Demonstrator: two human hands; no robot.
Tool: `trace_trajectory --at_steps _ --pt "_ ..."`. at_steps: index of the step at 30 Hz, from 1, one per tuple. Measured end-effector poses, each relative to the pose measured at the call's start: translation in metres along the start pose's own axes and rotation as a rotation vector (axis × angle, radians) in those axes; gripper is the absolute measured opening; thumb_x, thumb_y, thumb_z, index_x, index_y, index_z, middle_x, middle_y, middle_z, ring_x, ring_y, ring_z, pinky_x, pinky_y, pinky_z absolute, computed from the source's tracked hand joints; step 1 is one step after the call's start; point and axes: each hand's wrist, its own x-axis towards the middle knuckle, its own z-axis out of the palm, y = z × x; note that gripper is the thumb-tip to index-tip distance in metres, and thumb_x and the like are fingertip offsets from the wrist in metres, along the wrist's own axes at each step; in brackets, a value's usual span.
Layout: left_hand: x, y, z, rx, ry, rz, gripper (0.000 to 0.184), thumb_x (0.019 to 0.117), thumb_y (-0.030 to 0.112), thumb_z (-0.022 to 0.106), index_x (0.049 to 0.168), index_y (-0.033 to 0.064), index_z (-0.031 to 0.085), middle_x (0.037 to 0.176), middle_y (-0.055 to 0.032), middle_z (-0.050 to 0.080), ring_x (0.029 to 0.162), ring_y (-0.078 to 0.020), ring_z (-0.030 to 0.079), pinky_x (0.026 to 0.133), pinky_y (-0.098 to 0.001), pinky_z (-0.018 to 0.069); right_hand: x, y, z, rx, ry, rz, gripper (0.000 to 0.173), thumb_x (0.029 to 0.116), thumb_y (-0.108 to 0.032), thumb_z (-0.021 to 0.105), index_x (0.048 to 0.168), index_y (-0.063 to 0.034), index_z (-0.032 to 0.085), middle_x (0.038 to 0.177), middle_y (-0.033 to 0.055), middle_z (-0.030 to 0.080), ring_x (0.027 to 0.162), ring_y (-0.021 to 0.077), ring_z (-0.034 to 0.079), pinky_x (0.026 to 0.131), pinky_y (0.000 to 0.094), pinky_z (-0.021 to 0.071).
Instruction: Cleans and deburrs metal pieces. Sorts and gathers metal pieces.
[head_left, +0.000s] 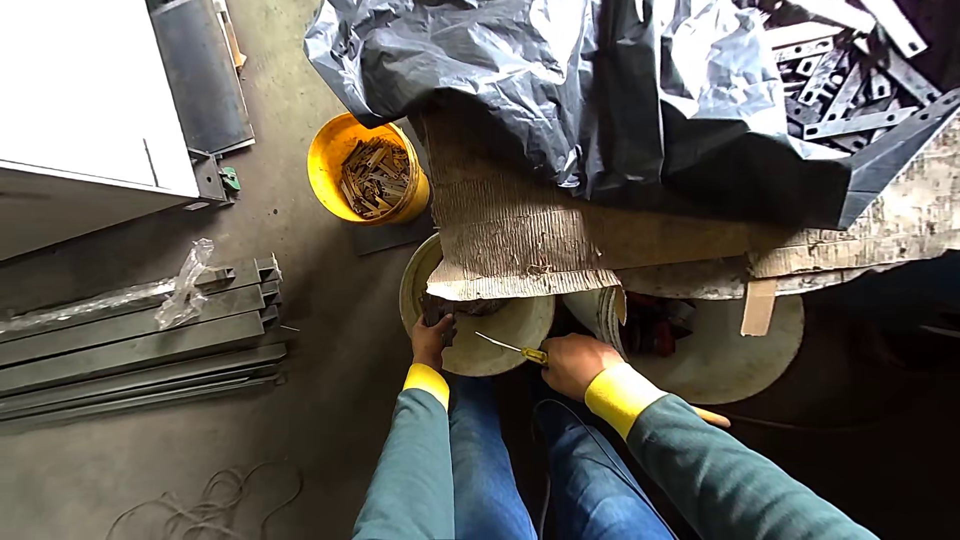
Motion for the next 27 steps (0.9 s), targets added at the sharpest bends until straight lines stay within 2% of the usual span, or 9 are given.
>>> trace_trajectory --at_steps 6,8,10,12,15,18,21,24,27 --pt "0.008 -0.001 0.0 0.455 0.01 0.08 0.057 0.0901 0.022 0.082 0.135 -0.0015 0.055 0.113 -0.0259 0.067 0.093 -0.0376 0.069 0.084 -0.0557 0.0576 0.001 -0.005 0.002 -0.003 -0.01 -0.01 0.031 0.0974 -0.036 0.058 0.116 -0.0133 0.069 0.114 0.0148 0.072 0.111 0.036 0.069 0.086 0.0617 0.0554" --pt "0.007 -0.001 0.002 0.532 -0.019 0.082 0.051 0.0995 0.028 0.071 0.137 -0.0012 0.053 0.111 -0.0249 0.068 0.091 -0.0369 0.069 0.084 -0.0551 0.0569 0.001 -0.004 0.002 -0.006 -0.01 -0.01 0.032 0.0975 -0.037 0.058 0.117 -0.0133 0.069 0.115 0.0149 0.072 0.112 0.0363 0.069 0.086 0.0618 0.0553" --pt "0.004 -0.003 0.005 0.491 -0.057 0.042 0.041 0.1092 0.029 0.053 0.139 0.0009 0.05 0.11 -0.0197 0.069 0.083 -0.0295 0.071 0.076 -0.0467 0.0596 0.001 -0.002 0.002 -0.008 -0.008 -0.012 0.032 0.0972 -0.037 0.058 0.118 -0.0139 0.069 0.115 0.0148 0.072 0.112 0.0362 0.069 0.086 0.0616 0.0554" --pt "0.004 -0.006 0.005 0.443 -0.078 0.01 0.036 0.1117 0.029 0.046 0.134 0.0019 0.053 0.099 -0.0149 0.069 0.069 -0.0219 0.066 0.063 -0.0379 0.056 0.001 -0.001 0.002 -0.012 -0.011 -0.008 0.032 0.0974 -0.036 0.057 0.118 -0.0142 0.069 0.116 0.0145 0.072 0.112 0.0359 0.069 0.086 0.0612 0.0556" --pt "0.005 -0.015 0.001 0.225 -0.088 -0.014 0.037 0.1136 0.032 0.038 0.129 0.004 0.058 0.073 -0.0061 0.053 0.049 -0.0136 0.043 0.046 -0.0283 0.0394 0.003 -0.001 0.003 -0.024 -0.006 -0.002 0.031 0.0975 -0.036 0.057 0.116 -0.0144 0.069 0.114 0.0139 0.072 0.111 0.0349 0.07 0.085 0.0605 0.056" --pt "0.0 -0.013 0.0 0.022 -0.156 -0.062 0.046 0.1131 0.044 0.029 0.108 0.0072 0.057 0.056 0.0026 0.036 0.041 -0.0091 0.033 0.04 -0.0233 0.0327 0.003 -0.002 0.002 -0.028 -0.005 -0.008 0.031 0.0975 -0.036 0.057 0.115 -0.0141 0.069 0.114 0.0136 0.072 0.111 0.0347 0.07 0.085 0.0602 0.0562" --pt "-0.004 -0.005 0.0 -0.128 -0.269 -0.152 0.05 0.1091 0.055 0.032 0.09 0.0142 0.052 0.051 0.0063 0.029 0.038 -0.0067 0.027 0.038 -0.0211 0.0291 0.003 -0.005 0.002 -0.032 -0.006 -0.017 0.03 0.0974 -0.036 0.057 0.115 -0.0138 0.068 0.113 0.0137 0.072 0.11 0.0344 0.07 0.085 0.0598 0.0561" --pt "-0.004 0.004 0.002 -0.208 -0.387 -0.186 0.043 0.1113 0.046 0.034 0.098 0.0119 0.055 0.059 0.0037 0.042 0.042 -0.0076 0.039 0.041 -0.0217 0.0393 0.002 -0.007 0.001 -0.037 -0.012 -0.015 0.03 0.0971 -0.036 0.057 0.115 -0.0135 0.068 0.113 0.014 0.072 0.11 0.0348 0.07 0.085 0.0598 0.0561" --pt "-0.004 0.014 0.008 -0.155 -0.371 -0.185 0.039 0.1117 0.041 0.038 0.116 0.0088 0.059 0.086 -0.0058 0.067 0.058 -0.0121 0.058 0.052 -0.0256 0.0497 0.001 -0.006 0.001 -0.031 -0.017 -0.017 0.031 0.0972 -0.036 0.058 0.116 -0.0134 0.069 0.114 0.0143 0.072 0.11 0.0356 0.07 0.085 0.0606 0.0559"
